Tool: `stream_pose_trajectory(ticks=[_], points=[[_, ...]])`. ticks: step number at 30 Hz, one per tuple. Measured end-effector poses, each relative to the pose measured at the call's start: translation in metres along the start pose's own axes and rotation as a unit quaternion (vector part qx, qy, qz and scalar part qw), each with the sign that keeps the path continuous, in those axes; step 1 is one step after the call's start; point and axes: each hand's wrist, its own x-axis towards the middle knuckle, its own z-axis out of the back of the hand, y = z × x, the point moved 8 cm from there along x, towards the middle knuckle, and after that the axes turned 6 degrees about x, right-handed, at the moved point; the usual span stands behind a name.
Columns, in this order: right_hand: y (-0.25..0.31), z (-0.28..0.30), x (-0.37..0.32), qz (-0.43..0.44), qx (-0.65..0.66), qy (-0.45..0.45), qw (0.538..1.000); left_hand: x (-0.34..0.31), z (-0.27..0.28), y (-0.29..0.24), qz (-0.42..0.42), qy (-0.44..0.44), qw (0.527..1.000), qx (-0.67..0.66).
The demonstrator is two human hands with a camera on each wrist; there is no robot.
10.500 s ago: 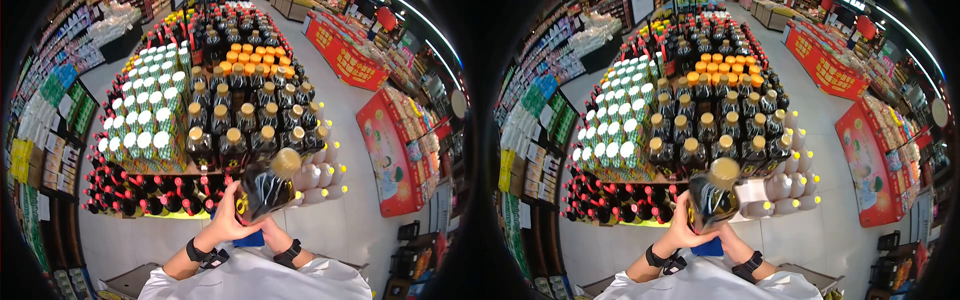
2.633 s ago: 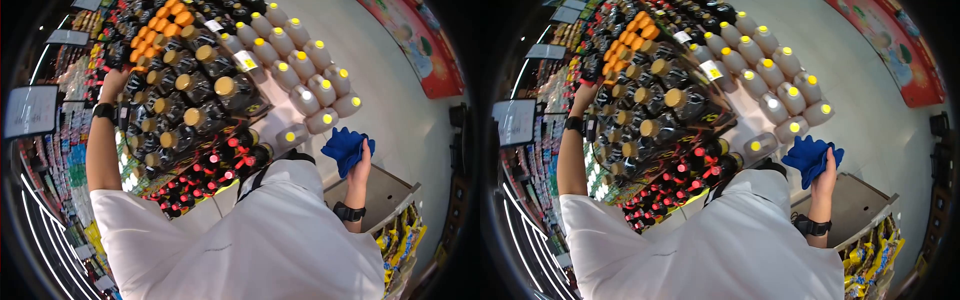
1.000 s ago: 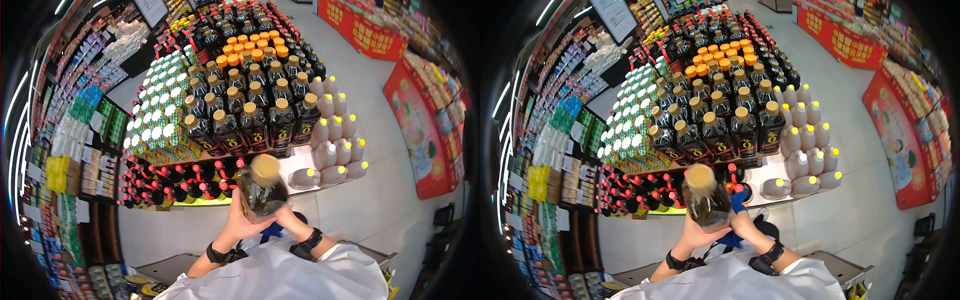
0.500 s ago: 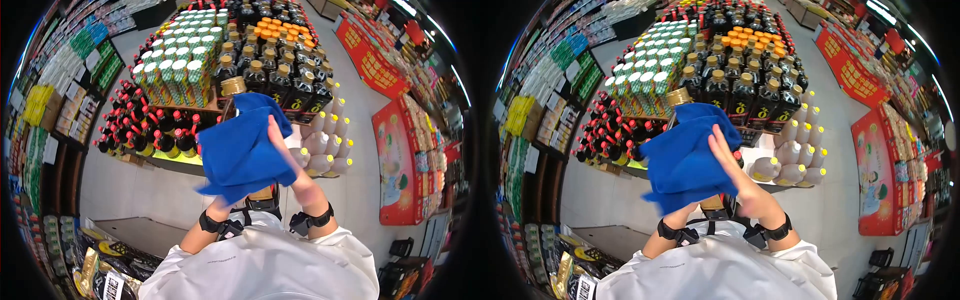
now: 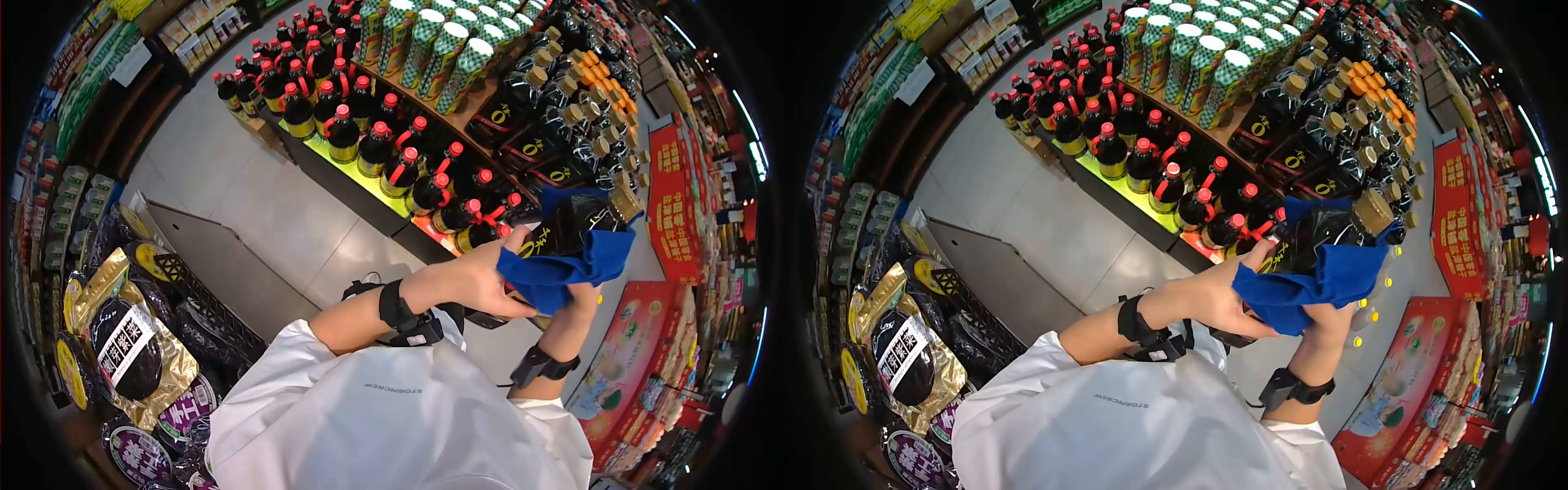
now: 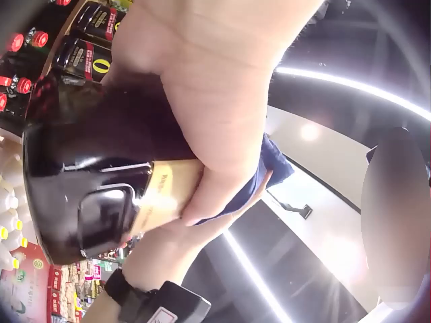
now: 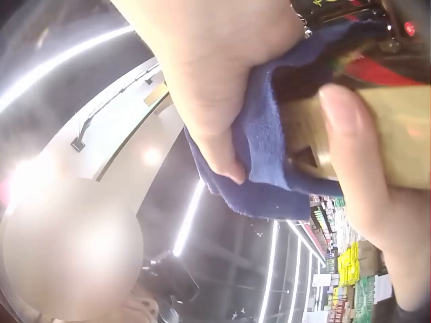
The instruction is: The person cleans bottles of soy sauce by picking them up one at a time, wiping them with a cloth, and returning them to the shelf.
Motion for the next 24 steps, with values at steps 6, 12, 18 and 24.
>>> stream_pose_trajectory(ticks=[6, 12, 18, 24], points=[[-0.015, 0.058, 0.039, 0.011, -0.041, 0.092, 0.995, 0.037, -0.003, 0.005, 0.025, 0.131, 0.985, -0.108], [0.051, -0.012, 0.085, -0.036, -0.006, -0.023, 0.999, 0.06, -0.02, 0.032, 0.103, 0.066, 0.99, 0.071], [0.053, 0.03, 0.124, -0.009, -0.046, -0.027, 0.999, 0.091, -0.018, 0.031, 0.138, 0.008, 0.961, 0.24], [0.022, 0.035, 0.143, -0.031, 0.186, 0.179, 0.966, 0.096, -0.037, 0.057, 0.109, 0.065, 0.99, 0.062]])
